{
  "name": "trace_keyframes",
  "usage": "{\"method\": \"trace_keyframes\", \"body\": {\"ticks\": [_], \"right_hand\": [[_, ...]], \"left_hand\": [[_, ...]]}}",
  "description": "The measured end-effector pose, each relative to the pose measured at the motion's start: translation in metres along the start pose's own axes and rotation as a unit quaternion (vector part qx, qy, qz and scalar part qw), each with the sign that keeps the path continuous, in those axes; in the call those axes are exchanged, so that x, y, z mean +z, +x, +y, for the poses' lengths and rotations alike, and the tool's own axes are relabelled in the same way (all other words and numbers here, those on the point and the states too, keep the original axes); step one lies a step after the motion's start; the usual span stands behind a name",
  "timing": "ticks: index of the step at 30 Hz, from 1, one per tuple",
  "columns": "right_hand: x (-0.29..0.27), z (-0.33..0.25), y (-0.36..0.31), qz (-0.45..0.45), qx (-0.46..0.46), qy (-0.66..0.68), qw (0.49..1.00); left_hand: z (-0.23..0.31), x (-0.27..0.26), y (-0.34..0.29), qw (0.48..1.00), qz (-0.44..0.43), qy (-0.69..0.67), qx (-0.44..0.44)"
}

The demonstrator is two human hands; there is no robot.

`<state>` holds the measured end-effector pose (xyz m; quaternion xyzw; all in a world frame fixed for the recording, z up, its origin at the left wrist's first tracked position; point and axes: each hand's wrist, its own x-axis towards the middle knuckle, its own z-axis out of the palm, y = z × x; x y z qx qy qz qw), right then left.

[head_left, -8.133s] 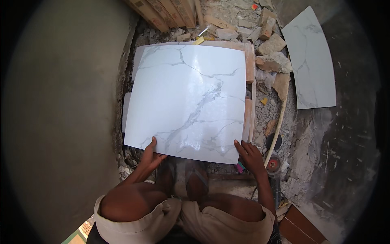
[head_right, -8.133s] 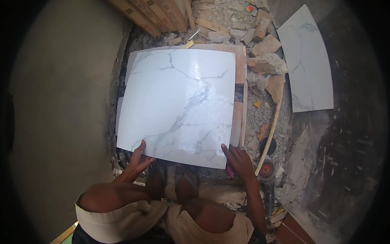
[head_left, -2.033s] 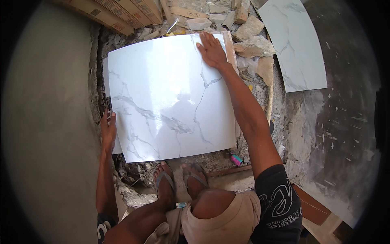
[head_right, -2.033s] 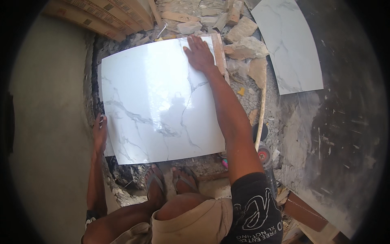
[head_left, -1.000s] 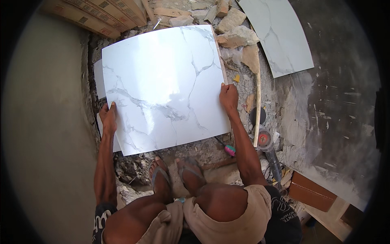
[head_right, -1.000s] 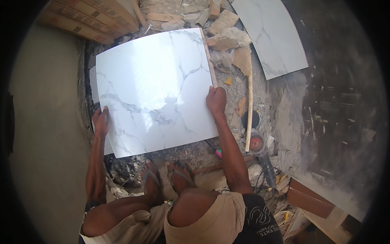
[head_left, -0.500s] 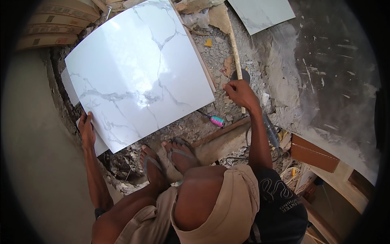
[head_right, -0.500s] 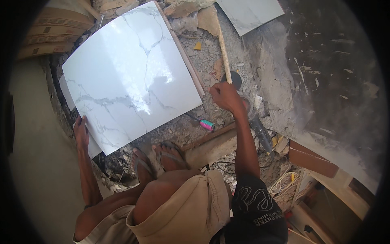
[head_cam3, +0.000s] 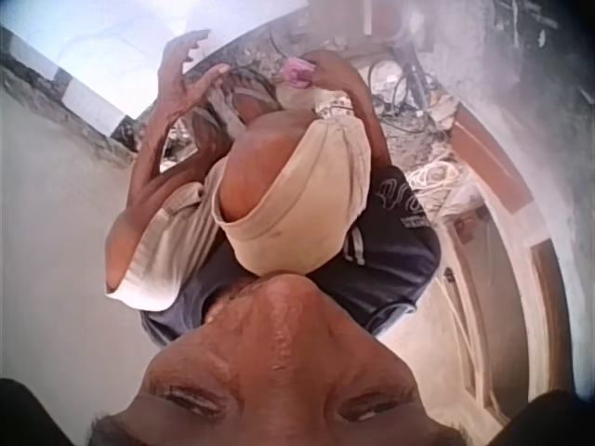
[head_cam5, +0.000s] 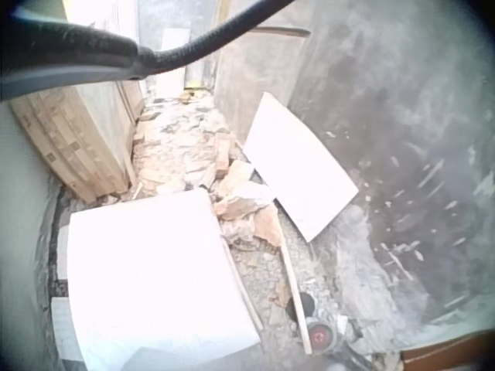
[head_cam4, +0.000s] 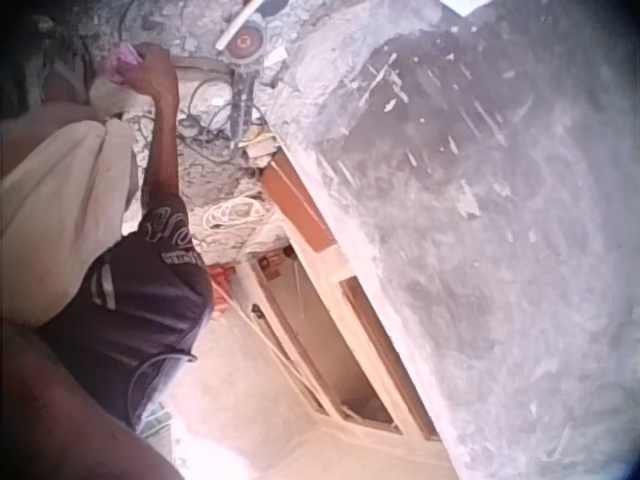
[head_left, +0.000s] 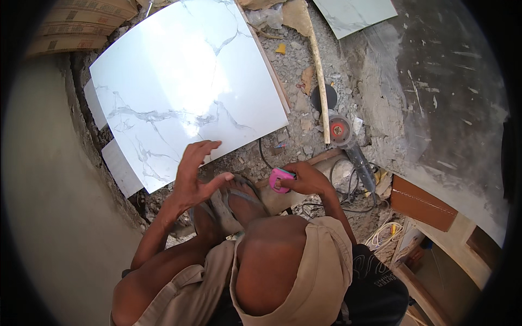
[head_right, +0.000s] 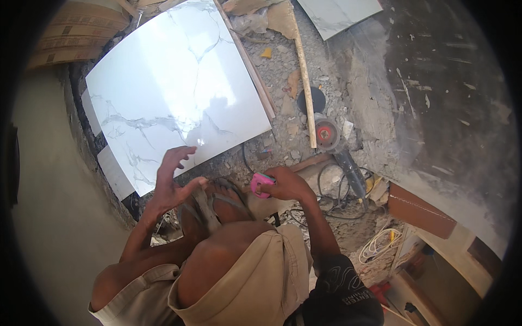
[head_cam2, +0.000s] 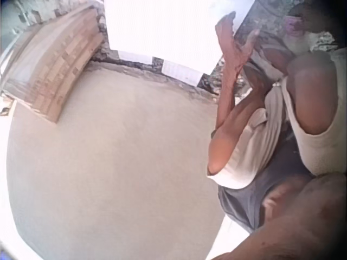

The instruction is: The person measures a large white marble-patterned tile with a tape measure and marks it with a pencil. They use a wooden straightedge to draw a straight line across the tile. Another person is visible in the background handling a similar tile.

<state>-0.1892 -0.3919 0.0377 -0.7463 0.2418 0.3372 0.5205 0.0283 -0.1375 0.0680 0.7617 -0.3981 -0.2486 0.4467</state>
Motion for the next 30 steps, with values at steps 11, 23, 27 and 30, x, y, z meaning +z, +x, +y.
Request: {"method": "trace_keyframes", "body": {"ticks": [11, 23, 27, 30], "right_hand": [[0.002, 0.063, 0.082, 0.338, 0.04, 0.233, 0.911], [0.014, 0.073, 0.12, 0.442, 0.122, -0.093, 0.884], [0.0, 0.076, 0.114, 0.45, 0.139, -0.082, 0.878], [-0.001, 0.077, 0.084, 0.461, 0.087, 0.0, 0.883]], "left_hand": [[-0.024, 0.058, -0.021, 0.89, -0.116, -0.302, -0.32], [-0.018, 0.057, -0.039, 0.801, -0.059, -0.443, -0.399], [-0.029, 0.063, -0.043, 0.793, -0.086, -0.466, -0.383], [-0.027, 0.06, -0.045, 0.759, -0.068, -0.514, -0.392]]}}
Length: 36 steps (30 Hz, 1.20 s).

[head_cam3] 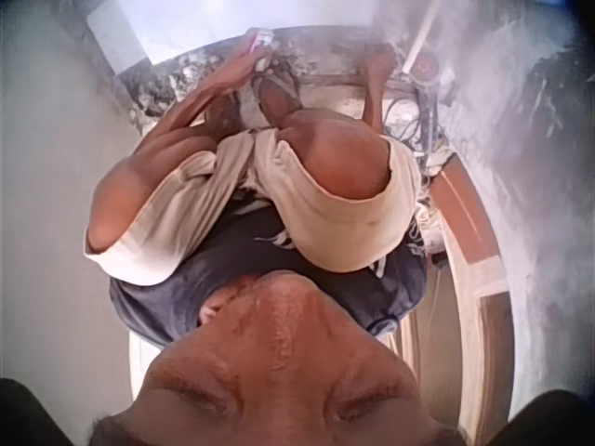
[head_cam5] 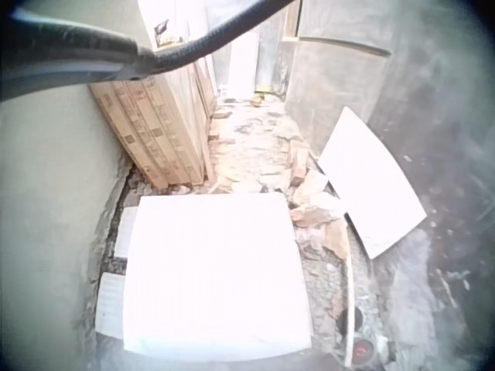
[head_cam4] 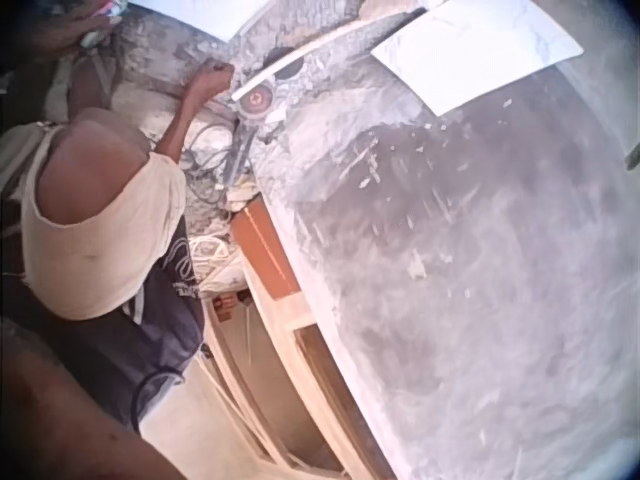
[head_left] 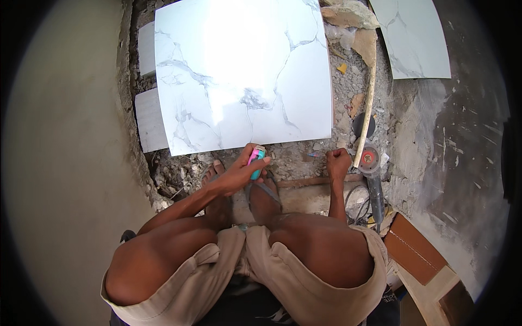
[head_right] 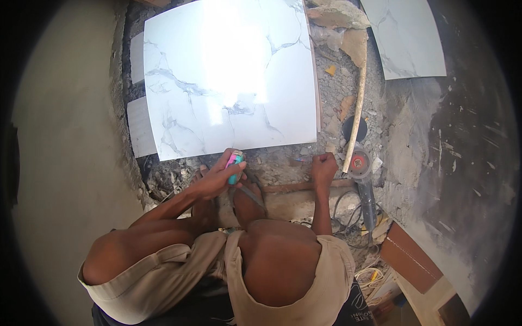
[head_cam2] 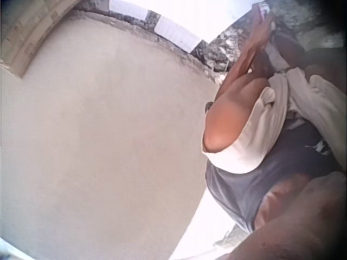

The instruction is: The person measures a large white marble-patterned tile with a tape measure and marks it with a pencil. They use a wooden straightedge to draw a straight line across the tile. Another person is visible in the background handling a similar tile.

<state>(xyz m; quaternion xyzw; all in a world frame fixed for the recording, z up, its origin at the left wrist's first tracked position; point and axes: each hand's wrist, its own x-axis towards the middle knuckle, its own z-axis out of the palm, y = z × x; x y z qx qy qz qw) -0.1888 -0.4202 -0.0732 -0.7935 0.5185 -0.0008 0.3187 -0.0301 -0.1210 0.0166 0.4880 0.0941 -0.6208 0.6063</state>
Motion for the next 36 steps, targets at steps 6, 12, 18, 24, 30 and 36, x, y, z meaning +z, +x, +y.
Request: {"method": "trace_keyframes", "body": {"ticks": [6, 12, 18, 24, 30, 36], "right_hand": [[-0.037, -0.087, -0.072, -0.213, 0.051, 0.437, 0.873], [-0.002, -0.112, -0.085, -0.354, -0.174, 0.327, 0.859], [0.0, -0.193, -0.103, -0.302, -0.392, 0.152, 0.855], [0.021, -0.193, -0.096, -0.351, -0.377, 0.148, 0.844], [0.014, -0.214, -0.095, -0.414, -0.377, 0.121, 0.82], [0.012, -0.225, -0.093, -0.429, -0.373, 0.09, 0.818]], "left_hand": [[0.004, 0.003, 0.001, 0.996, -0.002, -0.086, -0.004], [0.006, 0.014, 0.014, 0.996, 0.011, -0.084, 0.034], [-0.006, 0.006, 0.017, 0.967, 0.059, -0.228, 0.097], [0.024, -0.012, -0.011, 0.968, 0.05, -0.236, 0.064], [0.028, -0.037, -0.029, 0.984, 0.093, -0.141, 0.065], [0.009, -0.056, -0.033, 0.963, 0.156, -0.15, 0.159]]}}
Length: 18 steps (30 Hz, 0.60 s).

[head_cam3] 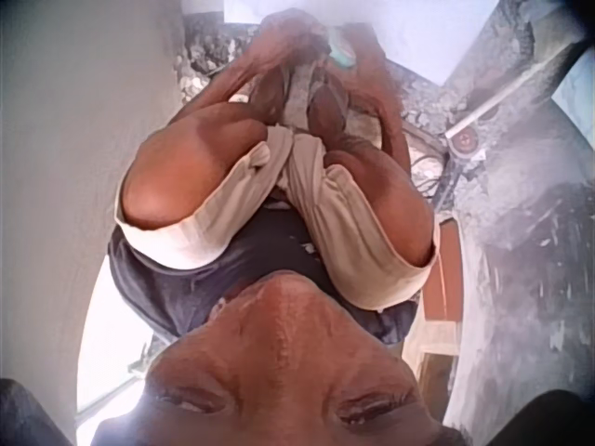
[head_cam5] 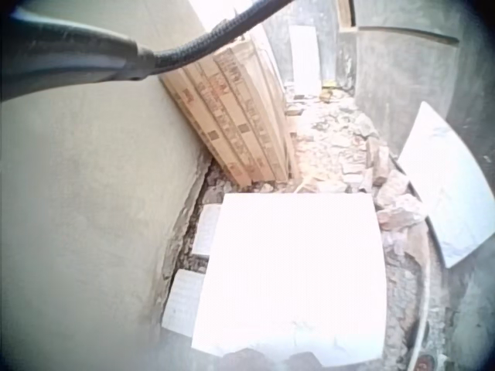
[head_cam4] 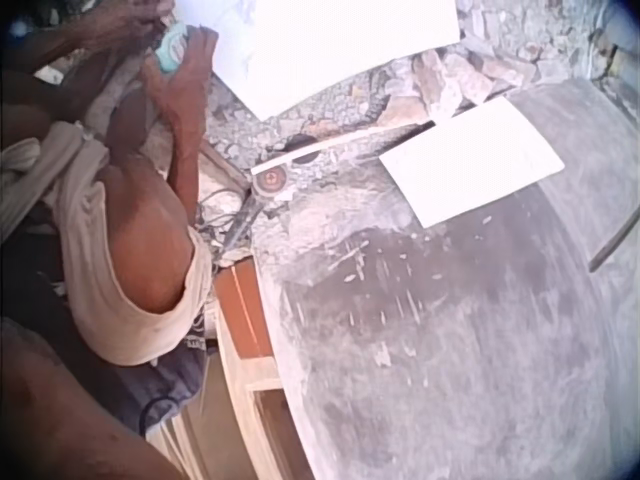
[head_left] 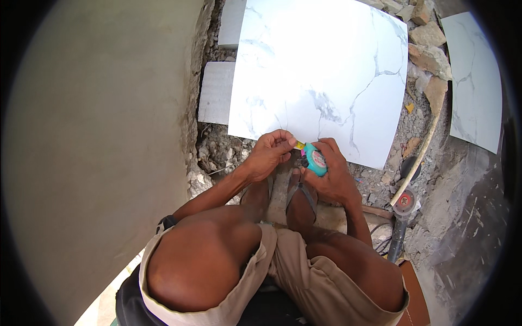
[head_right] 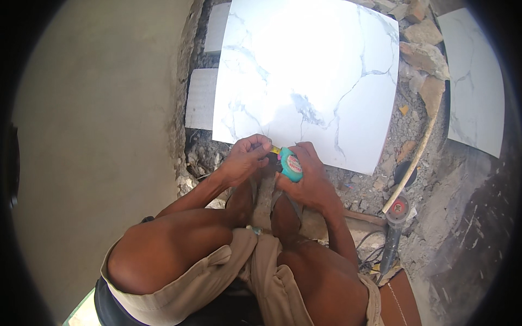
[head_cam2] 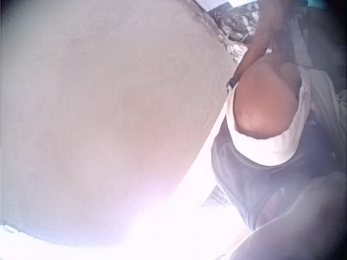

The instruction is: The person measures a large white marble-patterned tile with a tape measure and marks it with a pencil. They use a wooden straightedge to draw a straight line across the tile. Another person is visible in the background handling a similar tile.

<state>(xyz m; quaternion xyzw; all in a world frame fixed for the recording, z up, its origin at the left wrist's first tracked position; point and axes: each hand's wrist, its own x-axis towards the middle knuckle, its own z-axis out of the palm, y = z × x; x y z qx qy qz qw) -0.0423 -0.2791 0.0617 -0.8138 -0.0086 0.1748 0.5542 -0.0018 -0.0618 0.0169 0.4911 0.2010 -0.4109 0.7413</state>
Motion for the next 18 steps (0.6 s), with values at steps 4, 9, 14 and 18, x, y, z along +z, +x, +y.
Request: {"method": "trace_keyframes", "body": {"ticks": [4, 9, 14, 18], "right_hand": [[-0.024, 0.012, -0.012, 0.018, 0.035, -0.062, 0.997], [-0.087, 0.046, -0.045, 0.051, 0.049, -0.137, 0.988], [-0.135, 0.077, -0.069, 0.079, 0.09, -0.177, 0.977], [-0.14, 0.084, -0.064, 0.091, 0.092, -0.167, 0.977]], "left_hand": [[0.02, -0.039, -0.007, 0.989, 0.131, -0.049, 0.055], [0.022, -0.143, 0.002, 0.91, 0.357, 0.145, 0.151], [0.011, -0.152, 0.019, 0.852, 0.423, 0.258, 0.17], [-0.004, -0.158, 0.032, 0.819, 0.449, 0.296, 0.199]]}}
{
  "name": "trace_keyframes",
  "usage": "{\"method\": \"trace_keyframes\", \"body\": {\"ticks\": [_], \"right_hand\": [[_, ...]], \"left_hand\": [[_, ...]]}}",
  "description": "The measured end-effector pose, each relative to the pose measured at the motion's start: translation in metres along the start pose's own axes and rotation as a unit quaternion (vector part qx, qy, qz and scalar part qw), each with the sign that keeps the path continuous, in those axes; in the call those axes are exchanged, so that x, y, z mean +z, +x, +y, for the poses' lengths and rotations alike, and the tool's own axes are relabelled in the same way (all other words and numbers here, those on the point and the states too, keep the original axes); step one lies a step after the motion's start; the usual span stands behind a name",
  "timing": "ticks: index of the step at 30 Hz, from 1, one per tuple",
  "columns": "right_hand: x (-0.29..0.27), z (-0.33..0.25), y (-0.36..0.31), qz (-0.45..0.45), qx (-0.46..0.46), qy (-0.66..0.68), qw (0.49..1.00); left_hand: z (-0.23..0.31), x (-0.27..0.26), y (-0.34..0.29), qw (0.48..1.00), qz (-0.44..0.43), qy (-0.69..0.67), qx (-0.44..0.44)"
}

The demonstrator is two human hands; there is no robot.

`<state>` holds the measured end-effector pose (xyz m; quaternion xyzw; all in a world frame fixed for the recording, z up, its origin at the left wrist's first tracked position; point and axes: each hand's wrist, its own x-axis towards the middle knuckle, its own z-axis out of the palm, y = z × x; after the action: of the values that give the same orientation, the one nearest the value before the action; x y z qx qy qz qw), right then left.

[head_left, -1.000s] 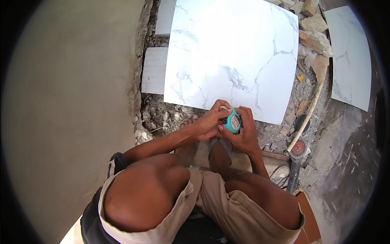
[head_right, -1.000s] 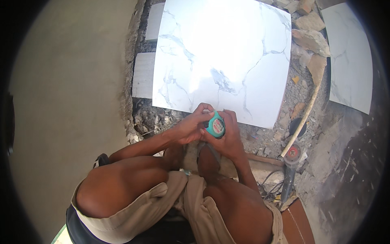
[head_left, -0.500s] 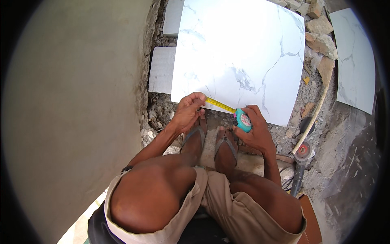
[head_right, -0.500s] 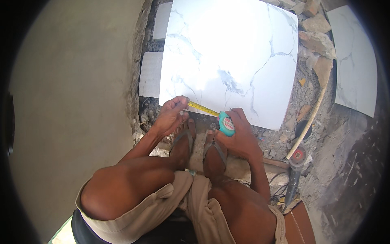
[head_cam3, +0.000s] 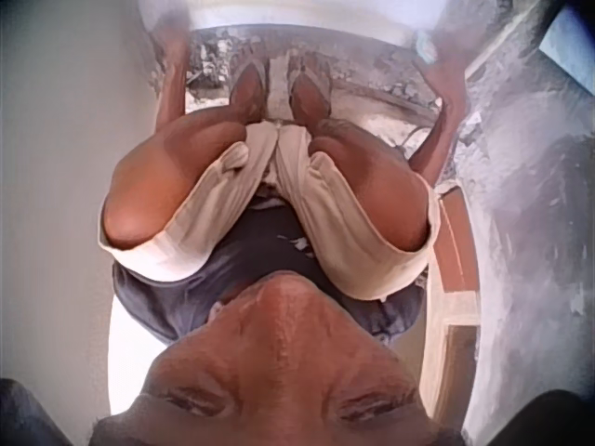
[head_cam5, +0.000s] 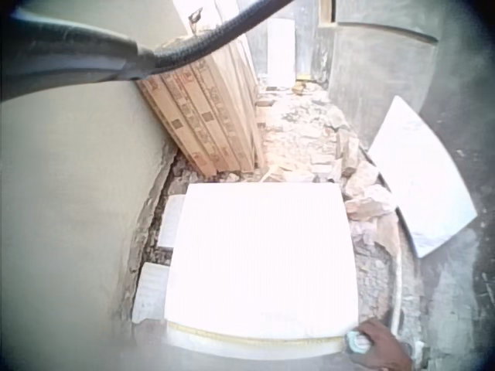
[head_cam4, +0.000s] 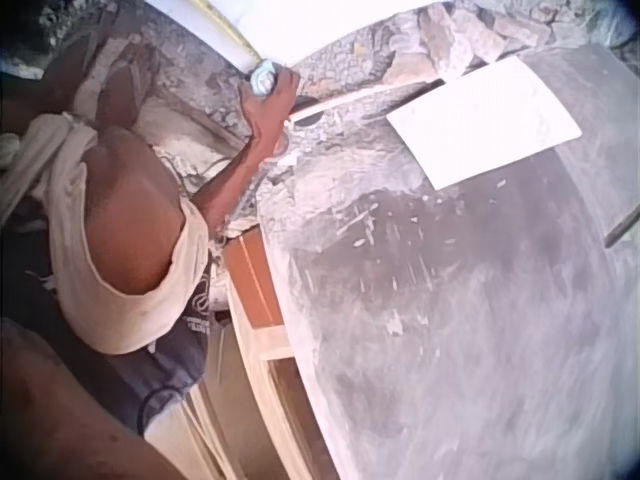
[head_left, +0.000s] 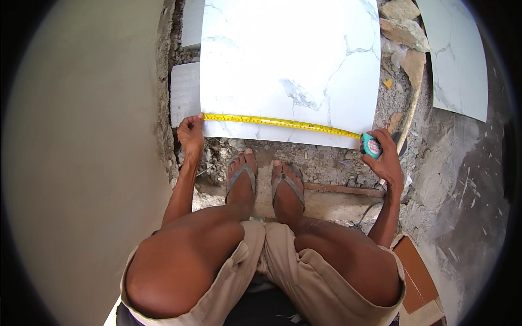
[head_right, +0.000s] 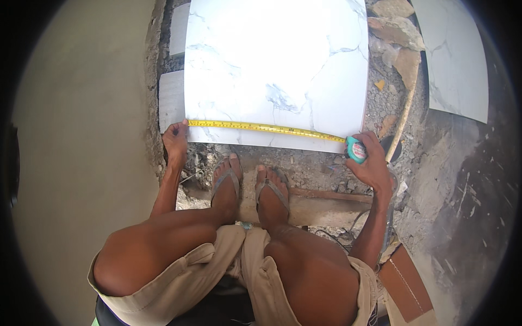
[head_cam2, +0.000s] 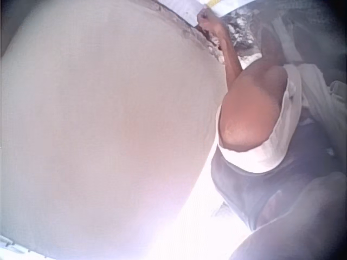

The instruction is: The person measures a large white marble-patterned tile with a tape measure and marks it with a pencil. They use a wooden straightedge to draw a straight line across the tile. Another person is visible in the background handling a similar tile.

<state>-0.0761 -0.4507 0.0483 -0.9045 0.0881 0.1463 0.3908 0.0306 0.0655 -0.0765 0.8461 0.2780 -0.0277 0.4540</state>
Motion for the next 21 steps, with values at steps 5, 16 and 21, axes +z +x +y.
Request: {"method": "trace_keyframes", "body": {"ticks": [5, 16, 21], "right_hand": [[0.002, 0.011, 0.004, 0.001, 0.029, -0.001, 1.0], [-0.013, 0.041, 0.009, 0.013, 0.064, -0.014, 0.998], [-0.015, 0.052, 0.004, 0.026, 0.072, -0.005, 0.997]], "left_hand": [[0.011, 0.005, -0.005, 0.998, 0.024, 0.033, 0.047], [0.016, -0.001, -0.009, 0.998, 0.014, 0.009, 0.066], [0.017, 0.005, -0.01, 0.996, 0.015, 0.031, 0.077]]}}
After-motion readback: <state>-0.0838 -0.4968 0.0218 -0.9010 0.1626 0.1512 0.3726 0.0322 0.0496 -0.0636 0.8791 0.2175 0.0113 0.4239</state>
